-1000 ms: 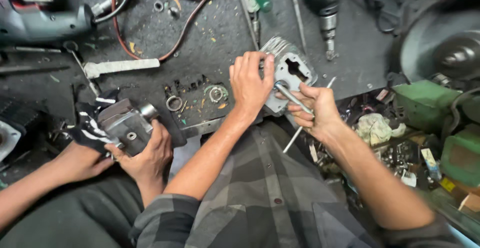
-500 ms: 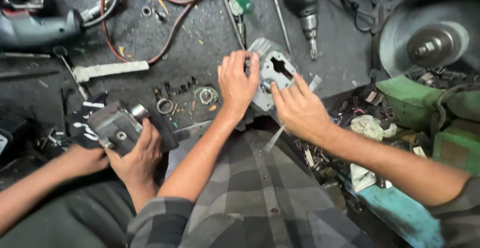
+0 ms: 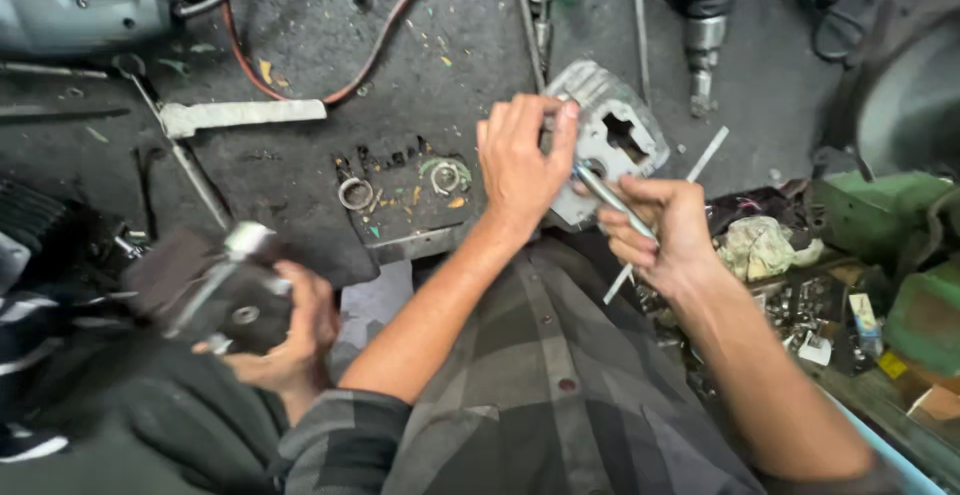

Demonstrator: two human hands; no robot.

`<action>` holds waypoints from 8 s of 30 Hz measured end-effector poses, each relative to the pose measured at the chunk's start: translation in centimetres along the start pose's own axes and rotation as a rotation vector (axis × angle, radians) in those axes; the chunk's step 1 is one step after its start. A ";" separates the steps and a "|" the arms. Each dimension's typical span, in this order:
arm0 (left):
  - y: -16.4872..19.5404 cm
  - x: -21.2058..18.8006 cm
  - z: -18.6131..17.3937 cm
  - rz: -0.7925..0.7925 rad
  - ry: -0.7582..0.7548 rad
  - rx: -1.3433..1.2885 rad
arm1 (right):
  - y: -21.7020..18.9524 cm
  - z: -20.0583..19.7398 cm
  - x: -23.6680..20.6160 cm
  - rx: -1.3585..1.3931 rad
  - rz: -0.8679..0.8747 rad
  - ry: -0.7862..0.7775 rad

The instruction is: The person fits a piston into a small engine cylinder at a cluttered repair workbench, aligning it by hand and tapping it with a long metal rod to seat the piston pin. They reposition the cylinder head and piston repeatedly while a coworker nearby handles other engine parts.

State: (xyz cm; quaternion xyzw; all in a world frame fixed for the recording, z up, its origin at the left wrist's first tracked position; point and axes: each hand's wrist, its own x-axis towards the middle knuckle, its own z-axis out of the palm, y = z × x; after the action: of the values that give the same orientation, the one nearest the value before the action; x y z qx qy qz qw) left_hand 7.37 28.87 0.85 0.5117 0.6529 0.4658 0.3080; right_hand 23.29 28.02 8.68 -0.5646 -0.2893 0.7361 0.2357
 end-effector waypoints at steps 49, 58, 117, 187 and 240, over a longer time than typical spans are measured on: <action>-0.7 -0.3 0.3 0.041 0.020 0.000 | 3.0 0.9 -5.0 0.600 0.103 0.234; -1.0 -0.3 0.8 0.068 0.046 0.037 | 1.7 -12.7 -15.9 -0.230 -0.386 -0.262; 3.0 -13.2 -5.5 -0.800 0.262 -1.266 | -6.6 -0.7 -5.2 -1.102 -0.563 -0.183; -2.4 -15.5 -6.5 -0.292 0.282 -0.245 | 6.8 -5.0 5.0 -0.197 -0.847 -0.091; 4.1 -14.3 -4.9 -0.287 -0.192 -0.345 | 1.2 1.2 1.9 -1.060 -1.308 -0.044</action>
State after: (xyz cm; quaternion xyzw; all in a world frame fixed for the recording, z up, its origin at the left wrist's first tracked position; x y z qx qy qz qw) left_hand 8.71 13.94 5.47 0.3953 0.5973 0.4711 0.5148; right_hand 21.68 28.21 6.77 -0.3045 -0.8701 0.2289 0.3128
